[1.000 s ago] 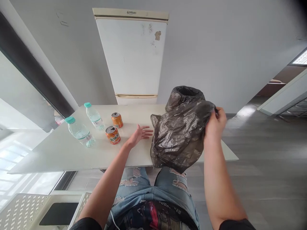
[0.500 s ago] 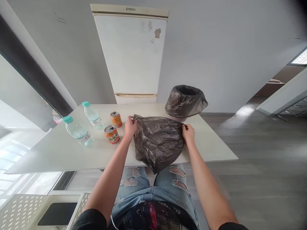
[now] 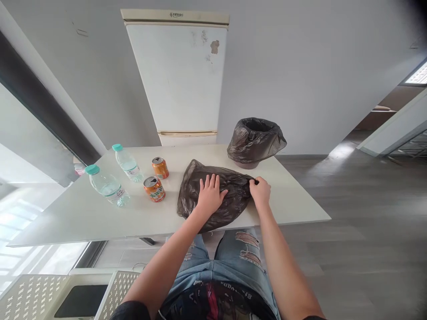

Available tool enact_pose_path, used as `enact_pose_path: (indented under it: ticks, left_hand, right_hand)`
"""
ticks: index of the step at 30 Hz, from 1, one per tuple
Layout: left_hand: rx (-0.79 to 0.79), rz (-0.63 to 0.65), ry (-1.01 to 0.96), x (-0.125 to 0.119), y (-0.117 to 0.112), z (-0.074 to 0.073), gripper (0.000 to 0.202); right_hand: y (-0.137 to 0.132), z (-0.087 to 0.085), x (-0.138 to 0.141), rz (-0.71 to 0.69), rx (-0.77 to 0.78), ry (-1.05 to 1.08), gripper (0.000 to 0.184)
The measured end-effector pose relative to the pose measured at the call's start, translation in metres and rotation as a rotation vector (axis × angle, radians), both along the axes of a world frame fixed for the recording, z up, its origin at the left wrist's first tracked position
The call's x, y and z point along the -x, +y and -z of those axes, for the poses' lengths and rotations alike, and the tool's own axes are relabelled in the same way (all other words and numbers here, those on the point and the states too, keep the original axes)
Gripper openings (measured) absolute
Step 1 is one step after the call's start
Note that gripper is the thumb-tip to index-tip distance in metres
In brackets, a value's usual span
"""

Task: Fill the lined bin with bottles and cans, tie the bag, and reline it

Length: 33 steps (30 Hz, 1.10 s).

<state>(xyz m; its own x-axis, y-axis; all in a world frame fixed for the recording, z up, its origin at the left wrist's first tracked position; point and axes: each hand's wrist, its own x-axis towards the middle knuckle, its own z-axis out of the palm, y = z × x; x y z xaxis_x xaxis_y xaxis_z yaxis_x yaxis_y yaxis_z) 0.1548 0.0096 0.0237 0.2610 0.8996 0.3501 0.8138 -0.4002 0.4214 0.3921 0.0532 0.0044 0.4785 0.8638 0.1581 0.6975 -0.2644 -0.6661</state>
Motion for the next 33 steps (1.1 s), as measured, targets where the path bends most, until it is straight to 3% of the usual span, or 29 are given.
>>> enact_pose_path:
  ticks: [3,5,8,11,14,17,19,22,25,30,33]
  left_hand:
    - [0.106,-0.012,0.122,0.019,0.014,0.026,0.074]
    - [0.161,-0.031,0.178,0.029,0.018,0.033,0.075]
    - [0.173,-0.056,0.224,0.032,0.015,0.026,0.077]
    - [0.082,-0.076,0.12,0.019,0.011,0.001,0.076]
    - [0.008,0.015,-0.285,-0.012,0.01,-0.031,0.065]
    - [0.122,0.142,-1.012,-0.058,0.019,-0.054,0.05]
    - [0.254,0.176,-1.51,-0.091,0.031,-0.058,0.047]
    - [0.342,0.159,-1.988,-0.131,0.052,-0.049,0.054]
    - [0.402,0.117,-2.174,-0.144,0.072,-0.029,0.059]
    - [0.415,0.097,-2.281,-0.123,0.099,0.006,0.064]
    - [0.379,0.052,-2.3,-0.108,0.109,0.019,0.065]
  right_hand:
    - [-0.001,0.001,-0.016,-0.037,0.002,0.001,0.021]
    - [0.0,0.003,-0.027,-0.074,-0.002,0.017,0.017]
    - [-0.002,0.007,-0.037,-0.136,-0.043,0.053,0.021]
    - [-0.005,0.008,-0.034,-0.172,-0.295,0.02,0.028]
    - [-0.006,0.01,-0.022,-0.333,-0.529,-0.112,0.026]
    - [-0.003,0.016,-0.009,-0.533,-0.434,-0.217,0.032]
    - [0.001,0.021,-0.003,-0.601,-0.305,-0.254,0.04]
    - [0.004,0.026,0.0,-0.717,-0.196,-0.263,0.055]
    - [0.005,0.029,-0.001,-0.789,-0.169,-0.28,0.063]
    - [0.007,0.032,0.001,-0.595,-0.029,-0.396,0.063]
    - [0.009,0.033,0.004,-0.54,0.09,-0.487,0.064]
